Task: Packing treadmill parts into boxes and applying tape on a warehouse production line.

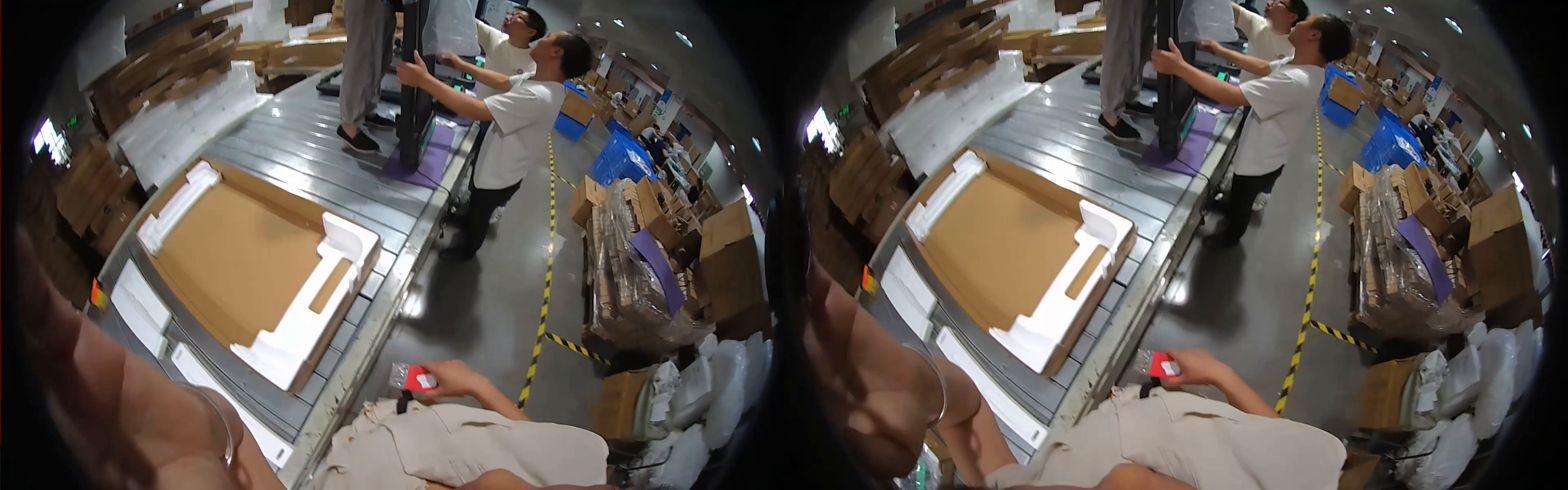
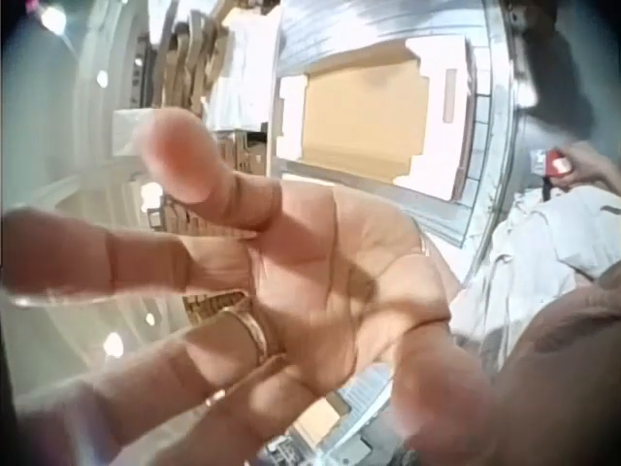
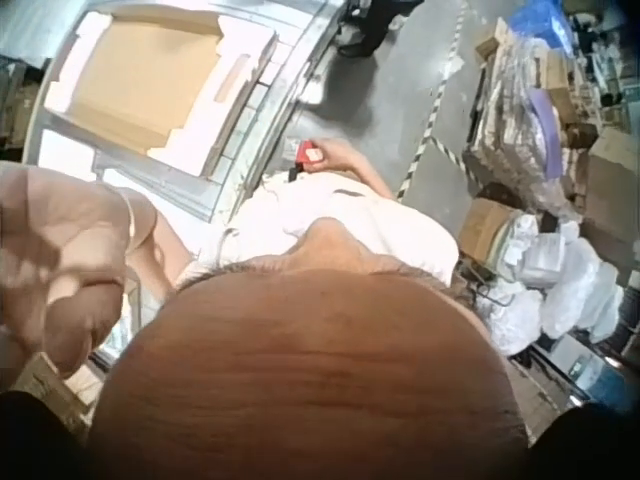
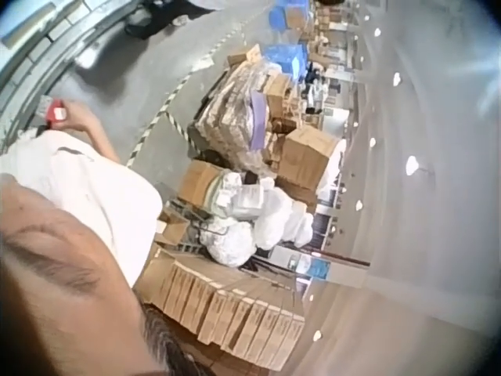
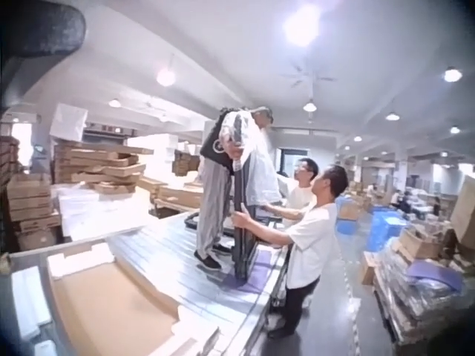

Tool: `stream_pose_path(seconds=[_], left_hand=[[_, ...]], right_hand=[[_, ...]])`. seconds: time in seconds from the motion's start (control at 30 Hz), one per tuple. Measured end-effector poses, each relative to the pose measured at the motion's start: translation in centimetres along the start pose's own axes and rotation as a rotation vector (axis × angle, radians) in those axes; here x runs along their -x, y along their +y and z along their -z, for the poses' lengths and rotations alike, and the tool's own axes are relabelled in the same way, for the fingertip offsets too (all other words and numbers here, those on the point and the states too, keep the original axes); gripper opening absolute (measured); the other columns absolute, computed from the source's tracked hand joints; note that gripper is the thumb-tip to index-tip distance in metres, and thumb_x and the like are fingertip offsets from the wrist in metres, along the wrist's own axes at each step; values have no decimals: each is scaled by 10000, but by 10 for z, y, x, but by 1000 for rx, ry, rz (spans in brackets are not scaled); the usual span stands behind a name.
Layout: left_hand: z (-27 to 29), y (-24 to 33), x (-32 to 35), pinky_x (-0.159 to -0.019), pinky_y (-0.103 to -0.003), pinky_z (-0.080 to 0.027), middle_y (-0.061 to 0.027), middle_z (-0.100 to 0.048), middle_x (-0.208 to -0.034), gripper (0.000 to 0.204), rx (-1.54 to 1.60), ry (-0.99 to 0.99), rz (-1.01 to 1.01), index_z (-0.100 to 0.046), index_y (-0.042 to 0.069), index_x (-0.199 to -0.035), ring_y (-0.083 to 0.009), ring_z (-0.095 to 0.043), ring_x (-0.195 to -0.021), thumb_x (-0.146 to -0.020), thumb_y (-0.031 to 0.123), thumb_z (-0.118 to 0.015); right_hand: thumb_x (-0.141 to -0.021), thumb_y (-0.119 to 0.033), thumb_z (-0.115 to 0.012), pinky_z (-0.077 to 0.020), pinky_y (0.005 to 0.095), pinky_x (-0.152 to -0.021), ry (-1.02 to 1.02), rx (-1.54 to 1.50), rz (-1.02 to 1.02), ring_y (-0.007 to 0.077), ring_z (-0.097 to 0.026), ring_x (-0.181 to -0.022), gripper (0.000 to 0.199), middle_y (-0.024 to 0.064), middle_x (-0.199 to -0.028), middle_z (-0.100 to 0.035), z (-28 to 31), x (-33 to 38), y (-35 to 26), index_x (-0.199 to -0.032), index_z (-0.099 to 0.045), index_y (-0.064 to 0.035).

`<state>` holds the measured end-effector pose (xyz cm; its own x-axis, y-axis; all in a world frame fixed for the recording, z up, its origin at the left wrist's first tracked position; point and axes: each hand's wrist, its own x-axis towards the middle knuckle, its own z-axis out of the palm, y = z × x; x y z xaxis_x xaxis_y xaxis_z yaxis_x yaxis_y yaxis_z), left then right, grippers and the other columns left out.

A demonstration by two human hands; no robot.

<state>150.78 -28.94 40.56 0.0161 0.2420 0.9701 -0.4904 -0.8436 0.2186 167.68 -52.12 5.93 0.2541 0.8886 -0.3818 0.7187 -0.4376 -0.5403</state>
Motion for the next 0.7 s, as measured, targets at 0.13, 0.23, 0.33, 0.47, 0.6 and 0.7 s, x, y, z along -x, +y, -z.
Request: stream_pose_path(seconds=[0.13, 0.23, 0.33, 0.47, 0.6, 0.7], left_hand=[[15, 2, -4, -676, -363, -473, -204, -590, -1025, 535, -12, 18, -8, -541, -45, -1124, -233, -601, -815, -869, 424, -493], [22, 5, -2, -683, -366, -472, -201, -587, -1034, 533, -13, 33, -2, -539, -41, -1128, -235, -598, -823, -870, 423, -496], [27, 10, -3, -690, -370, -470, -198, -583, -1043, 531, -4, 36, 2, -538, -37, -1132, -236, -596, -831, -871, 423, -498], [32, 8, -6, -699, -374, -468, -195, -578, -1054, 528, 21, 43, -16, -535, -32, -1138, -239, -592, -842, -873, 423, -501], [34, 9, -6, -708, -379, -466, -191, -573, -1066, 525, 41, 59, -44, -533, -27, -1143, -242, -589, -854, -874, 423, -504], [35, 9, -9, -715, -382, -465, -188, -569, -1075, 523, 69, 56, -64, -531, -23, -1147, -244, -586, -862, -875, 423, -506]], right_hand=[[-704, -483, -678, -482, 420, -761, -24, 52, -5, 343, -615, -929, 697, 162, -1026, -645, 8, -15, -20, -1241, -493, -79], [-704, -494, -682, -478, 421, -766, -43, 24, -8, 339, -617, -924, 703, 170, -1026, -644, 2, -13, -28, -1231, -494, -67], [-707, -502, -681, -475, 426, -767, -132, 53, -60, 348, -614, -925, 701, 178, -1020, -641, 4, -7, -35, -1221, -496, -61], [-691, -517, -689, -476, 425, -763, -36, 62, -23, 357, -614, -914, 721, 182, -988, -646, -2, -16, -21, -1222, -496, -71], [-683, -522, -692, -478, 426, -765, -72, 54, -48, 356, -615, -923, 762, 184, -986, -646, -1, -16, -21, -1250, -475, -61], [-687, -504, -680, -477, 434, -739, -23, 55, -22, 354, -617, -886, 708, 179, -966, -647, -1, -17, -23, -1201, -493, -54]])
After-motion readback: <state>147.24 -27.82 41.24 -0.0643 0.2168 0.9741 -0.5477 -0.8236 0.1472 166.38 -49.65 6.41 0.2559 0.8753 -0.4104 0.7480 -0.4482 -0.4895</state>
